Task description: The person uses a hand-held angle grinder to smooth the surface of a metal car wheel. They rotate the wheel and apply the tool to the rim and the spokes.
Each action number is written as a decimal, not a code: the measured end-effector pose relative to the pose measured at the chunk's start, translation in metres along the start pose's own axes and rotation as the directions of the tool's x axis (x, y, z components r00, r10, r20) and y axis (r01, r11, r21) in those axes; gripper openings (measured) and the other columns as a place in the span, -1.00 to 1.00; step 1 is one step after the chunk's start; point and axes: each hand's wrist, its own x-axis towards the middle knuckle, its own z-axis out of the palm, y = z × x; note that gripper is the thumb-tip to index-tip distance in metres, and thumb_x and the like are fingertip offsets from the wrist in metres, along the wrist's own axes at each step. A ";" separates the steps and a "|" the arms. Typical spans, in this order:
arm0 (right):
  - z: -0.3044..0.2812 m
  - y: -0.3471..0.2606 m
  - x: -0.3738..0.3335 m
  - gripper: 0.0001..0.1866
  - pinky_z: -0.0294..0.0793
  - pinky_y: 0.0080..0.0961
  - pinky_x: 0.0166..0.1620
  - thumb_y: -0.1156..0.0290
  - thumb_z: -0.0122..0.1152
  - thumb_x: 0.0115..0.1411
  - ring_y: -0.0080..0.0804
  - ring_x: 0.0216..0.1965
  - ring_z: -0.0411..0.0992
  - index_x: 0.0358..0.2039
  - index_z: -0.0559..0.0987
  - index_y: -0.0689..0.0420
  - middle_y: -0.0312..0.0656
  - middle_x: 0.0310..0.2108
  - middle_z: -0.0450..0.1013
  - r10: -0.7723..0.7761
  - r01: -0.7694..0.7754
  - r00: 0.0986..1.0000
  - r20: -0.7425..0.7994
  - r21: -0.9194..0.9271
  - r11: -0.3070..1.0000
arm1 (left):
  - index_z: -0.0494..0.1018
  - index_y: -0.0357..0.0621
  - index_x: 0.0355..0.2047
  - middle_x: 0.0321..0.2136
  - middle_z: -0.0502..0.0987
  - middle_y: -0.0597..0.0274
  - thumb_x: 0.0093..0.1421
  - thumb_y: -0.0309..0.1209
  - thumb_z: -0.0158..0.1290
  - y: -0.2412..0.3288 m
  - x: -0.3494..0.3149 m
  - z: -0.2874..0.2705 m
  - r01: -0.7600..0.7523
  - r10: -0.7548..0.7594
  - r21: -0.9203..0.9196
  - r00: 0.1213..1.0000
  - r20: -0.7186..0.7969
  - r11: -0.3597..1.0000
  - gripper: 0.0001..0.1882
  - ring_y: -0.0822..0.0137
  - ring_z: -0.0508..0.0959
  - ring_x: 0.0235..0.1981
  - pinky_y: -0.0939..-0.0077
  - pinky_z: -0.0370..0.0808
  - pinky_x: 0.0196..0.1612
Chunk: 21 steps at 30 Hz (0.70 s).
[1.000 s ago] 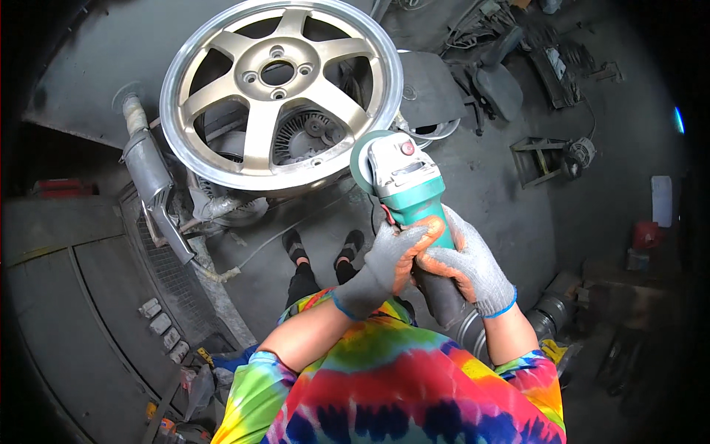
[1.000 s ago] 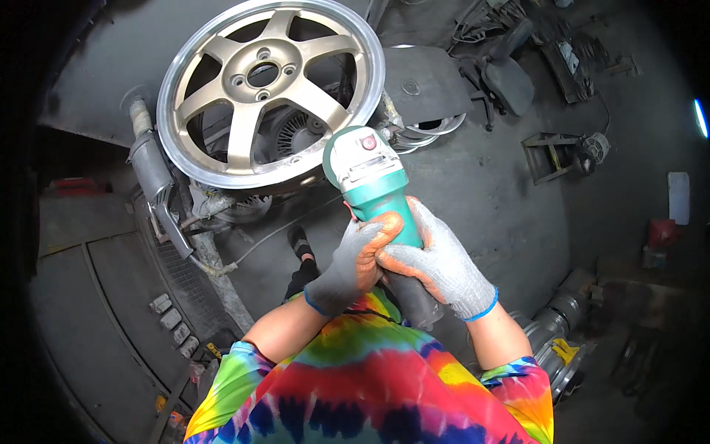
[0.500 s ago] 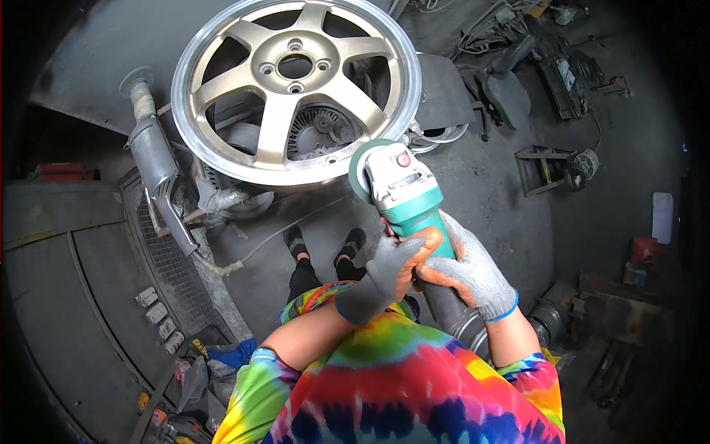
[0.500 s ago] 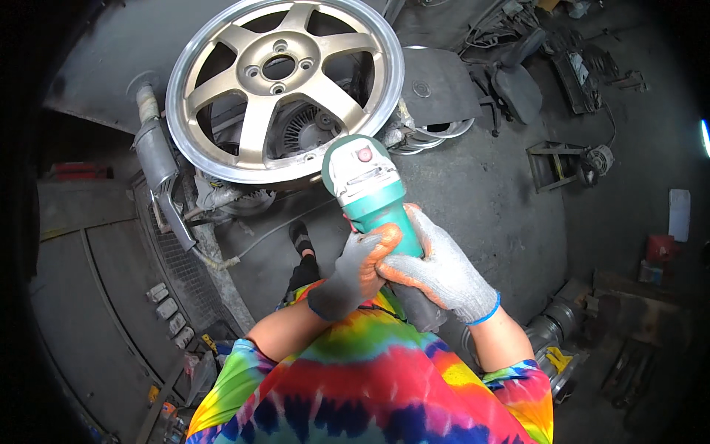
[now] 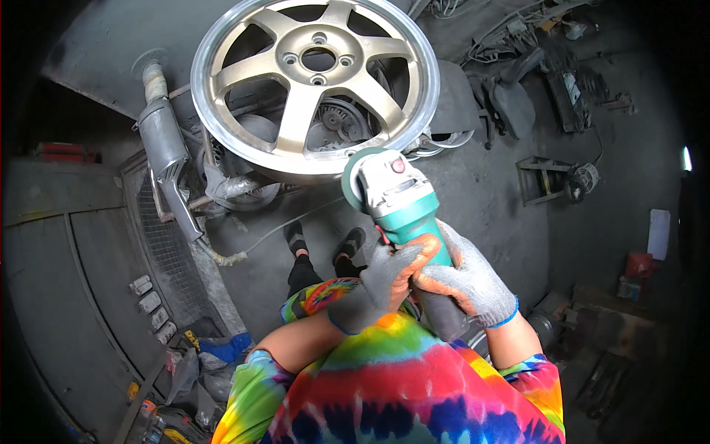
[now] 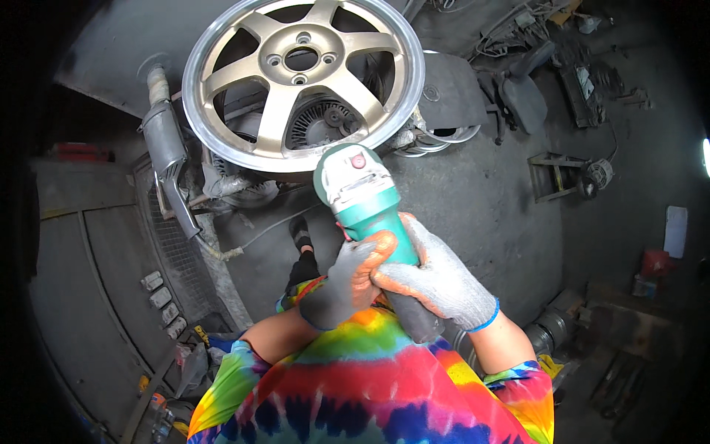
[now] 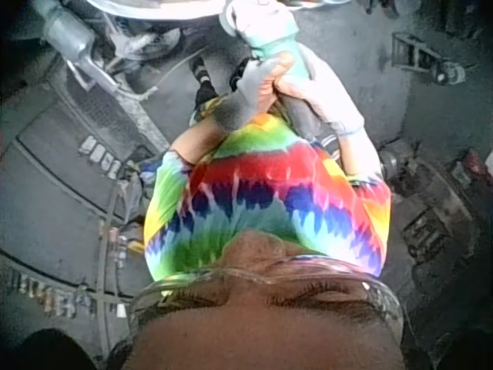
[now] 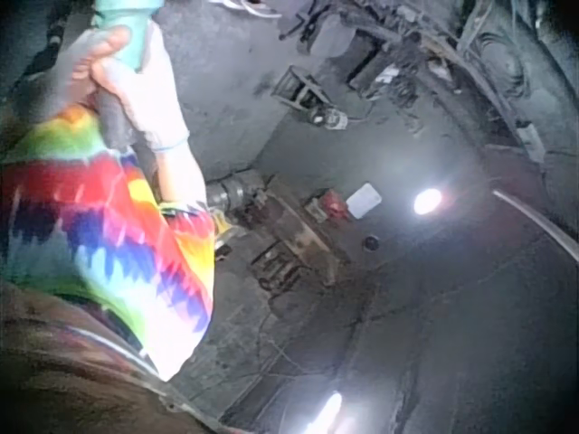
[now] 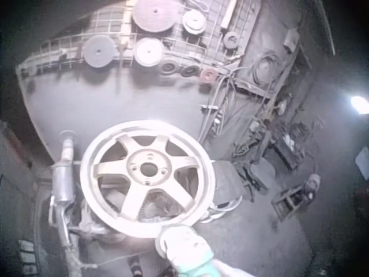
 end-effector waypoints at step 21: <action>0.019 -0.009 0.007 -0.29 0.30 -0.46 0.19 0.30 0.39 0.09 -0.48 0.07 0.34 0.22 0.35 0.23 -0.19 0.05 0.42 0.047 -0.046 0.999 -0.020 0.022 0.999 | 0.42 -0.20 0.02 -0.16 0.53 0.21 0.32 -0.35 0.08 0.013 -0.004 -0.004 -0.072 0.072 -0.010 0.997 0.004 0.997 -0.69 0.38 0.57 -0.12 0.37 0.53 0.00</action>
